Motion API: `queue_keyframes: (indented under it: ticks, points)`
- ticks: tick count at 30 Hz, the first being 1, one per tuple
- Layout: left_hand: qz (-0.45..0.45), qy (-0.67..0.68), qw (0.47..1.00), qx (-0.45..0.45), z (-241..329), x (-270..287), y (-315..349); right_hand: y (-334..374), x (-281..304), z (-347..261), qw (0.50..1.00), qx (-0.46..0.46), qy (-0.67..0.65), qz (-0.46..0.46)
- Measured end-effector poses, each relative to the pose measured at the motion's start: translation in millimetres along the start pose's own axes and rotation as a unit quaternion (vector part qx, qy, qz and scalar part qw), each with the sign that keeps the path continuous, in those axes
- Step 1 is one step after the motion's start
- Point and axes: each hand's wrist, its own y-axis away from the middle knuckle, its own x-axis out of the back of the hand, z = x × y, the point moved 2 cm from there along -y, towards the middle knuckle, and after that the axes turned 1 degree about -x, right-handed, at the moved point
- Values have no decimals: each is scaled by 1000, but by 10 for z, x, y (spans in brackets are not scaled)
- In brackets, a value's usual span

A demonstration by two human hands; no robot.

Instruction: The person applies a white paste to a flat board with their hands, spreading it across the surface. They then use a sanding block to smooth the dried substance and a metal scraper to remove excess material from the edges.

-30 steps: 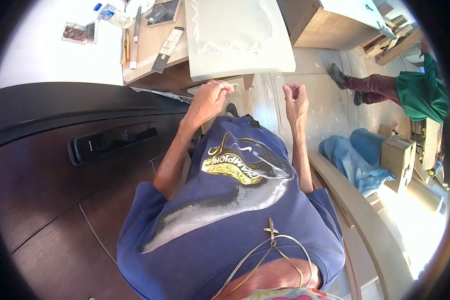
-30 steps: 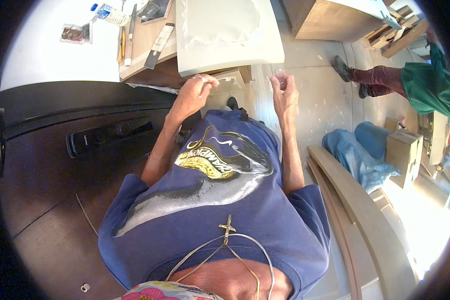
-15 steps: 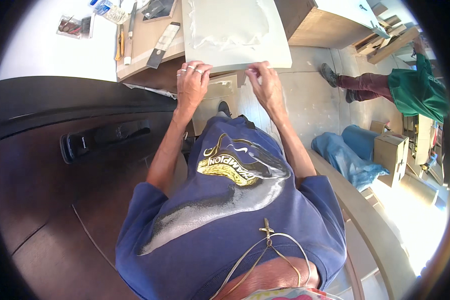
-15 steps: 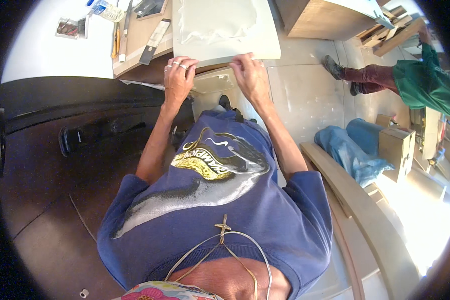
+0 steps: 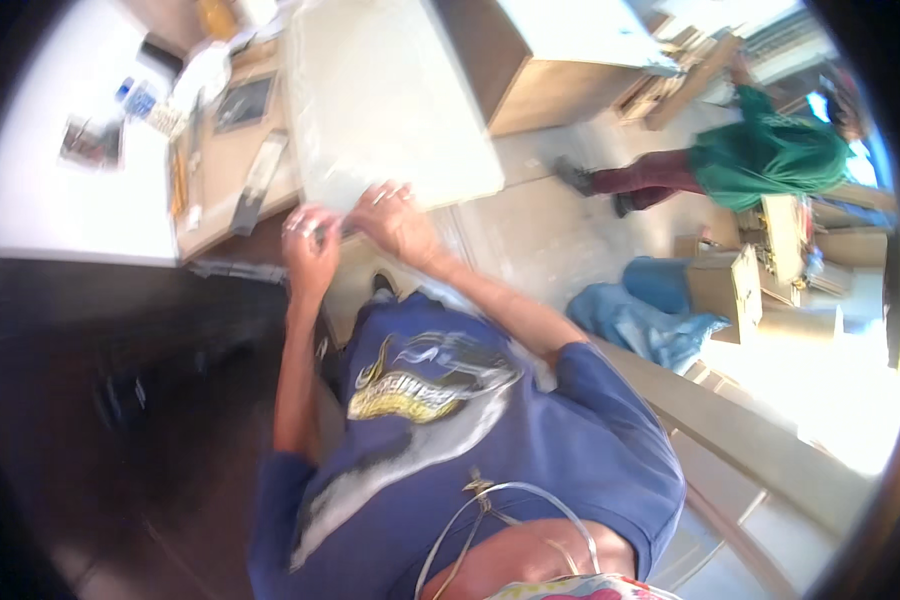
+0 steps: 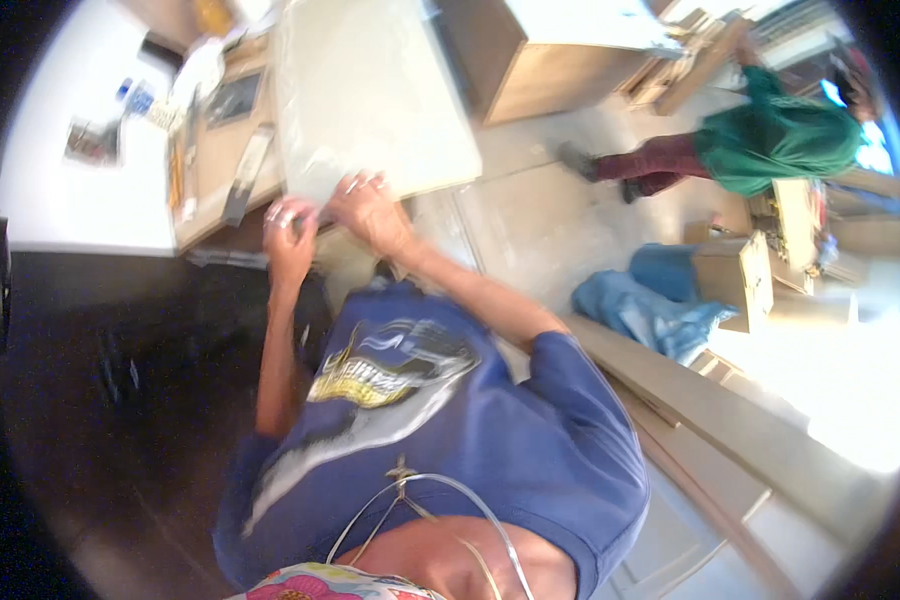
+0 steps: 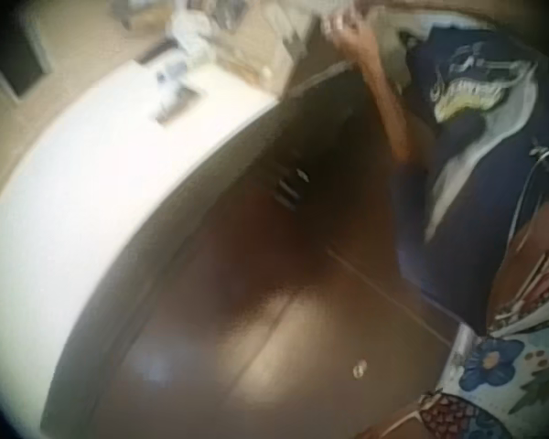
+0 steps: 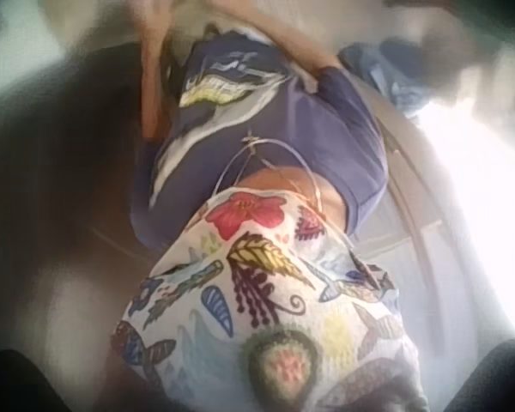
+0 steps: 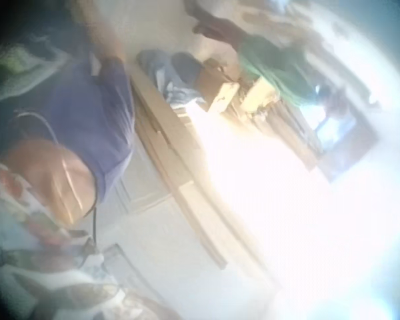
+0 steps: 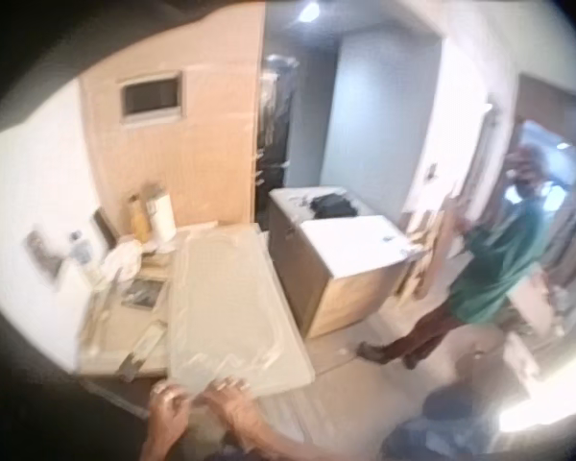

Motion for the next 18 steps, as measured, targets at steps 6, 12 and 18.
queue_keyframes:
  ticks: [6,12,18]
  points:
    - [56,100,974,194,-392,14,376,-43,-152,-40,996,-20,-86,0]
    - [6,340,846,412,-450,-128,399,-13,-75,-72,1000,-10,0,-18]
    - [-42,366,853,371,-378,3,312,35,-390,-52,995,-53,15,-82]
